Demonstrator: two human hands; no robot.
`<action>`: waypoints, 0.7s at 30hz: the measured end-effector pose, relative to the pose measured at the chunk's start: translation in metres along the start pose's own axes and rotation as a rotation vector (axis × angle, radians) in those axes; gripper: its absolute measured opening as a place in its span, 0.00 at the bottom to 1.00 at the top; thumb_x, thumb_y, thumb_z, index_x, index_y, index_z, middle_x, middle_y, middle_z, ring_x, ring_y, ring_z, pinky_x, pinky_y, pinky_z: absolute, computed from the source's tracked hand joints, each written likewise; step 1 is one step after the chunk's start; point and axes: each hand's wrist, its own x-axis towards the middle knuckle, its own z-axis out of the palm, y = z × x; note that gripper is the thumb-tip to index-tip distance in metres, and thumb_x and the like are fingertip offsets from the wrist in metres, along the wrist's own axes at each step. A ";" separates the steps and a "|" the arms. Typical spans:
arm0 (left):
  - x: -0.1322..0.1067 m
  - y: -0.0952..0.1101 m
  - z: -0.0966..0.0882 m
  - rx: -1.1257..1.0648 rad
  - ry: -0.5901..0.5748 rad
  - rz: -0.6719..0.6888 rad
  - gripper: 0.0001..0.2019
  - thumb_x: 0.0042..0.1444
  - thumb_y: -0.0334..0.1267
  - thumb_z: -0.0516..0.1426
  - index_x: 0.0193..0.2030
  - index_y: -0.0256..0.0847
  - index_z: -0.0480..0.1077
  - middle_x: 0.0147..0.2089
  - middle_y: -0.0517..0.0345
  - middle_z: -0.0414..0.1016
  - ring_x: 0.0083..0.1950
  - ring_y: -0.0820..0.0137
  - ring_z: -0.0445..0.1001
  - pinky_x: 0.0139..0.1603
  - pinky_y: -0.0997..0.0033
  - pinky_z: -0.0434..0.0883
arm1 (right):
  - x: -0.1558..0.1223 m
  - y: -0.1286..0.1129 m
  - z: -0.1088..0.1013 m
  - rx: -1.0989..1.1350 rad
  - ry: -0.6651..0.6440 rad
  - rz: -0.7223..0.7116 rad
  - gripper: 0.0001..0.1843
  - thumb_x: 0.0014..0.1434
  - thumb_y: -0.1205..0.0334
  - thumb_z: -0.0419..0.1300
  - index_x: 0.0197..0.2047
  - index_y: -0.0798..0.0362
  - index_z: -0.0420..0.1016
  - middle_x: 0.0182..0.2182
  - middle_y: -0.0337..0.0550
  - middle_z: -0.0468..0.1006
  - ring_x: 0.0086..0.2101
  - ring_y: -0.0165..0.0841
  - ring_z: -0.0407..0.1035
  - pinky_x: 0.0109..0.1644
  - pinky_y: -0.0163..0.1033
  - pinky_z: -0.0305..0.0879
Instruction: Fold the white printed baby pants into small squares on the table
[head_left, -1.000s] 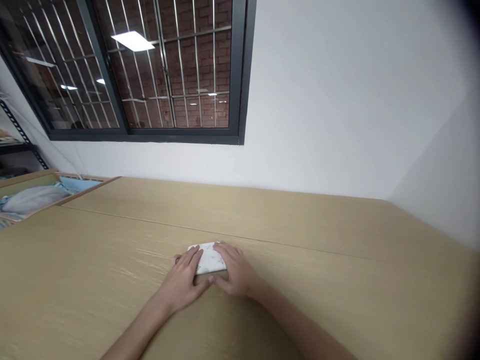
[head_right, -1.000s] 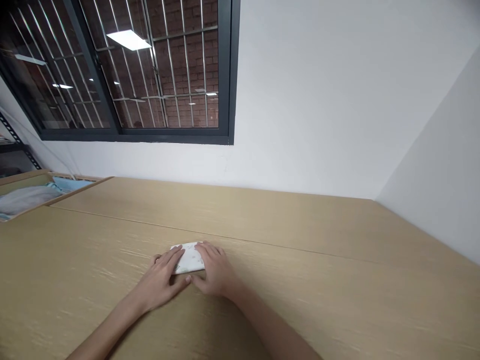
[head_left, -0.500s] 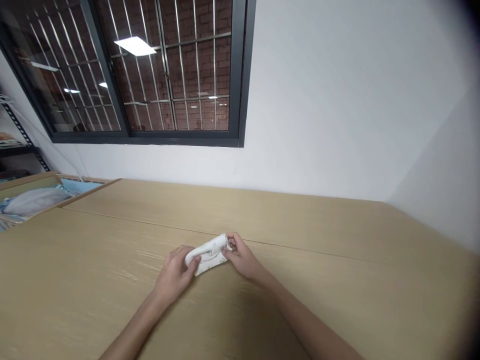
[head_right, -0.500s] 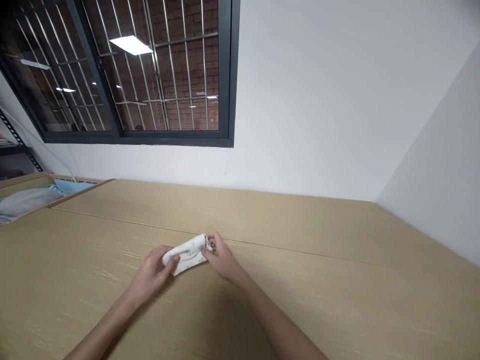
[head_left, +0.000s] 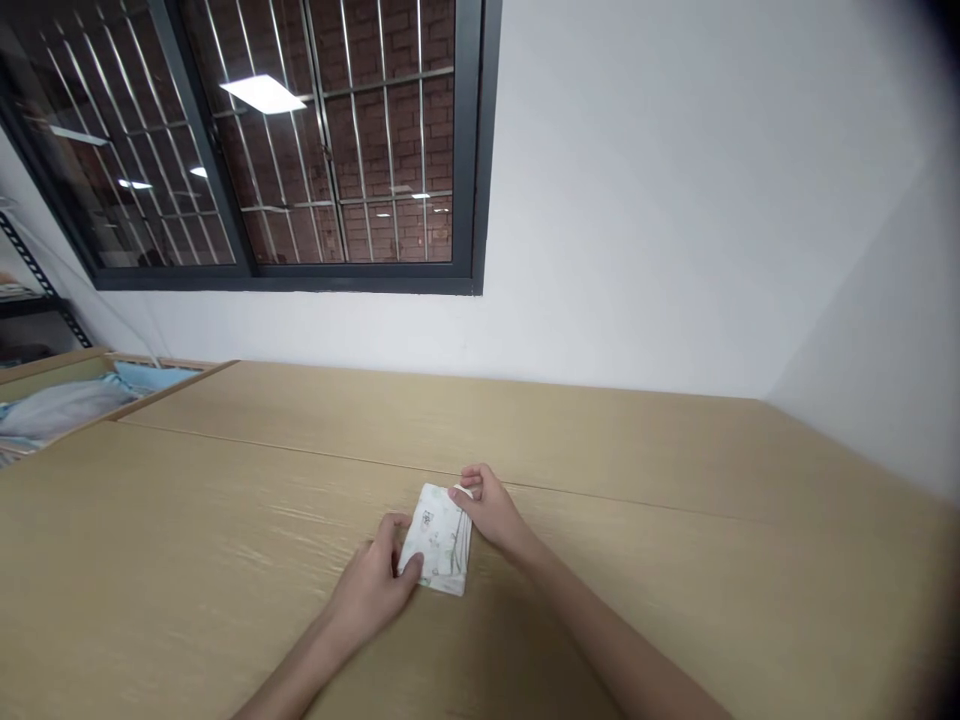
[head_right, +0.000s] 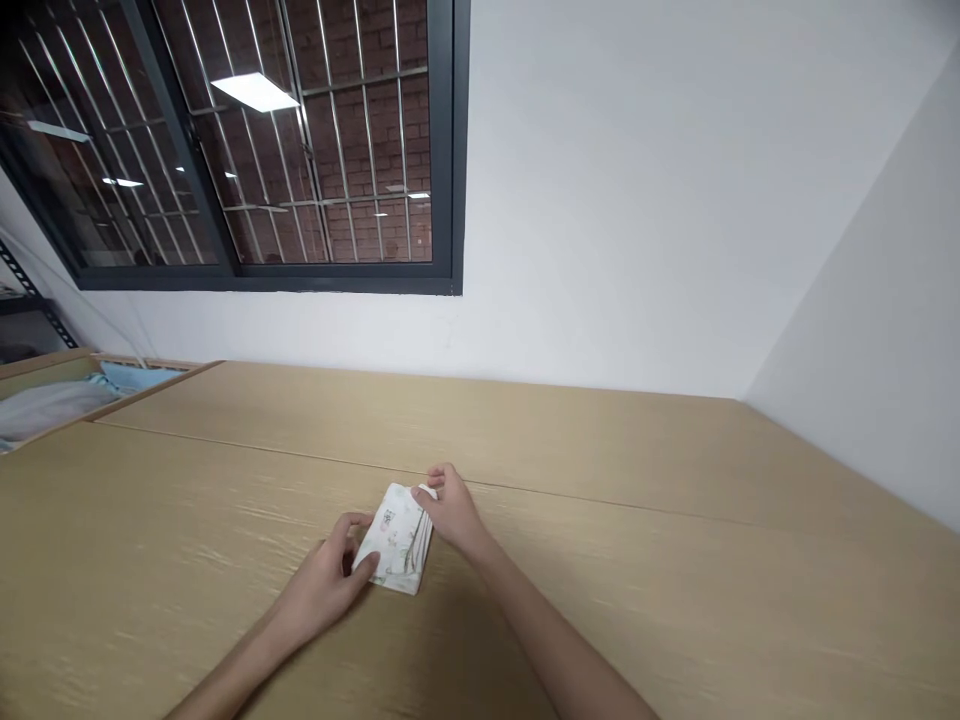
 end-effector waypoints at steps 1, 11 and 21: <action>0.000 0.001 0.000 0.047 -0.011 0.004 0.16 0.62 0.43 0.53 0.56 0.45 0.62 0.32 0.61 0.75 0.34 0.64 0.73 0.37 0.66 0.64 | 0.001 0.003 0.001 -0.028 0.012 -0.008 0.18 0.58 0.53 0.63 0.48 0.52 0.67 0.46 0.49 0.72 0.42 0.38 0.71 0.46 0.43 0.70; -0.018 0.020 -0.001 0.294 0.070 0.441 0.20 0.65 0.47 0.54 0.61 0.44 0.64 0.58 0.45 0.71 0.60 0.55 0.70 0.60 0.51 0.70 | -0.025 -0.049 -0.002 -0.328 -0.237 -0.506 0.22 0.70 0.53 0.53 0.63 0.51 0.68 0.62 0.50 0.71 0.62 0.41 0.63 0.68 0.50 0.58; -0.040 0.026 0.034 0.445 -0.268 0.369 0.31 0.60 0.51 0.56 0.65 0.31 0.66 0.64 0.33 0.70 0.65 0.39 0.69 0.66 0.36 0.68 | -0.049 -0.052 0.014 -0.523 -0.726 -0.587 0.21 0.73 0.54 0.50 0.64 0.48 0.72 0.65 0.46 0.69 0.67 0.45 0.58 0.71 0.55 0.52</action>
